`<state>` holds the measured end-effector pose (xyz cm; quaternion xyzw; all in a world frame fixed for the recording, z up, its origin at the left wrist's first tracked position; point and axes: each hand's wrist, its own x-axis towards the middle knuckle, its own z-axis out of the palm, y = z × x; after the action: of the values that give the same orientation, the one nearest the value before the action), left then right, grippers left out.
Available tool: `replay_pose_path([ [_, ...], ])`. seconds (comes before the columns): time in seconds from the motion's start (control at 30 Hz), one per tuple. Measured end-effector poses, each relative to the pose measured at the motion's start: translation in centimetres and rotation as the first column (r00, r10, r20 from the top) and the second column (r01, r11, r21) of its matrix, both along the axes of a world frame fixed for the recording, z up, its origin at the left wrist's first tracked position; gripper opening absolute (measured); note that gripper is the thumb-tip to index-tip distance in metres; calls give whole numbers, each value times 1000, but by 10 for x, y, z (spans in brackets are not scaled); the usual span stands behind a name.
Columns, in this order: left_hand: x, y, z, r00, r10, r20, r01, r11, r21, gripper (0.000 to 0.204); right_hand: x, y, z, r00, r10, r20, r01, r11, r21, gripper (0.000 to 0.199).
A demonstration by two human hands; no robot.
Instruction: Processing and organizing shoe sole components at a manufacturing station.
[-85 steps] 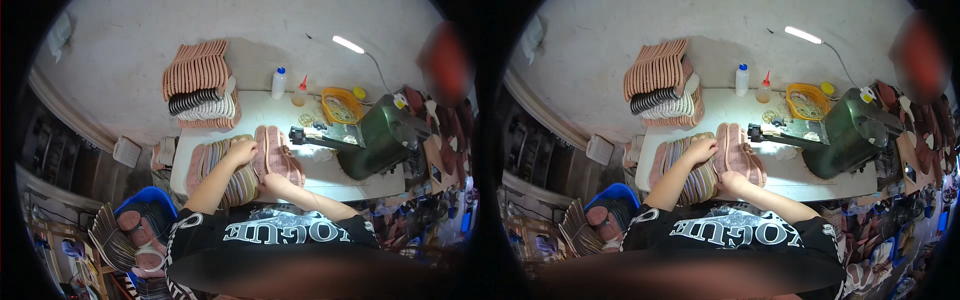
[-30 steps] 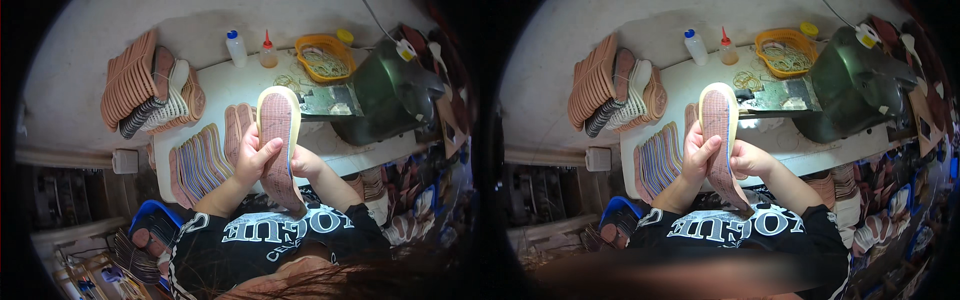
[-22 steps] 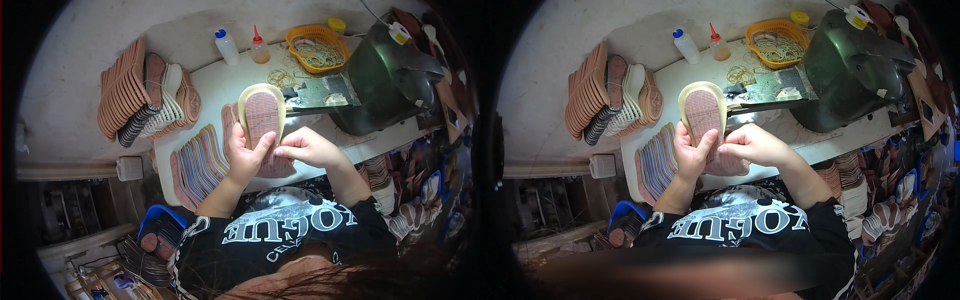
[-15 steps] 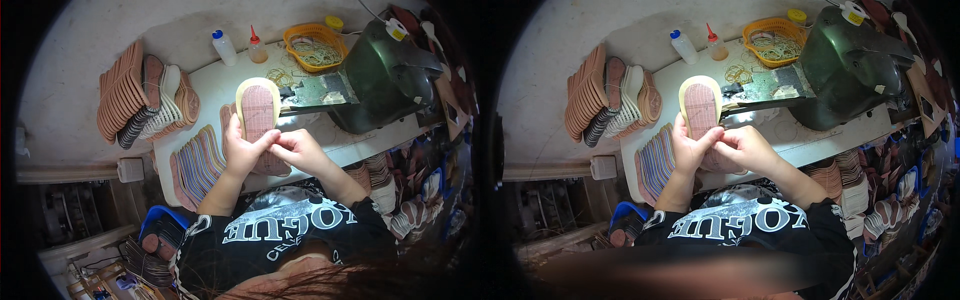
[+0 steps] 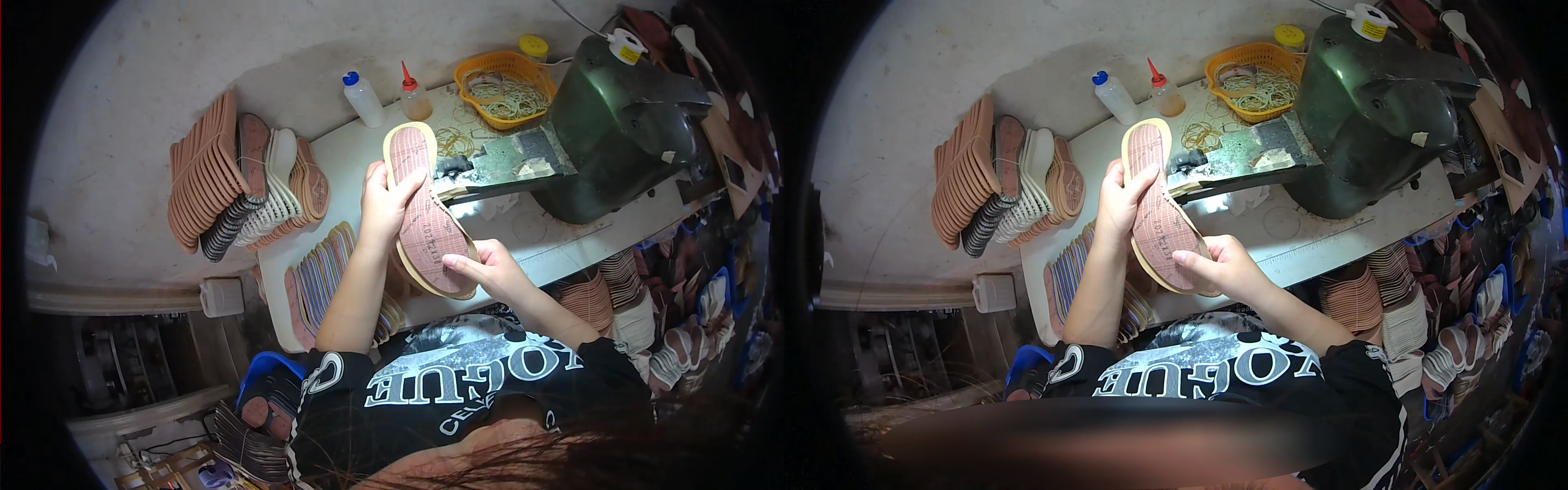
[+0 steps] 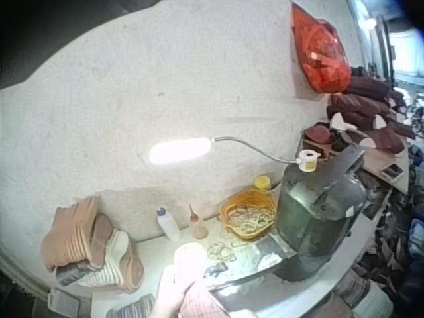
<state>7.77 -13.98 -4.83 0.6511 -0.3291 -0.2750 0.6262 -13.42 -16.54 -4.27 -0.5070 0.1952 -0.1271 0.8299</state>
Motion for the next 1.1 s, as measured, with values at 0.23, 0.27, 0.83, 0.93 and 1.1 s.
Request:
replay_pose_path([
  [0.23, 12, -21, -16, 990, 46, -133, -43, 999, 26, 38, -7, -10, 4, 992, -100, 76, 96, 993, 64, 26],
  [0.27, 14, -23, -16, 991, 43, -126, -39, 999, 28, 38, -8, -10, 5, 990, -111, 88, 105, 992, 73, 28],
  [0.83, 51, -40, 10, 983, -133, 131, 17, 761, 649, 65, 26, 11, 13, 968, -239, 75, 188, 891, 413, 31],
  [0.93, 39, -44, 21, 774, -19, 633, -279, 887, 367, 70, 36, 6, 14, 950, -297, 91, 232, 873, 429, 30],
  [1.1, 67, -54, 47, 378, -573, 727, 426, 805, 413, 51, 52, -5, 12, 953, -300, 45, 257, 876, 407, 29],
])
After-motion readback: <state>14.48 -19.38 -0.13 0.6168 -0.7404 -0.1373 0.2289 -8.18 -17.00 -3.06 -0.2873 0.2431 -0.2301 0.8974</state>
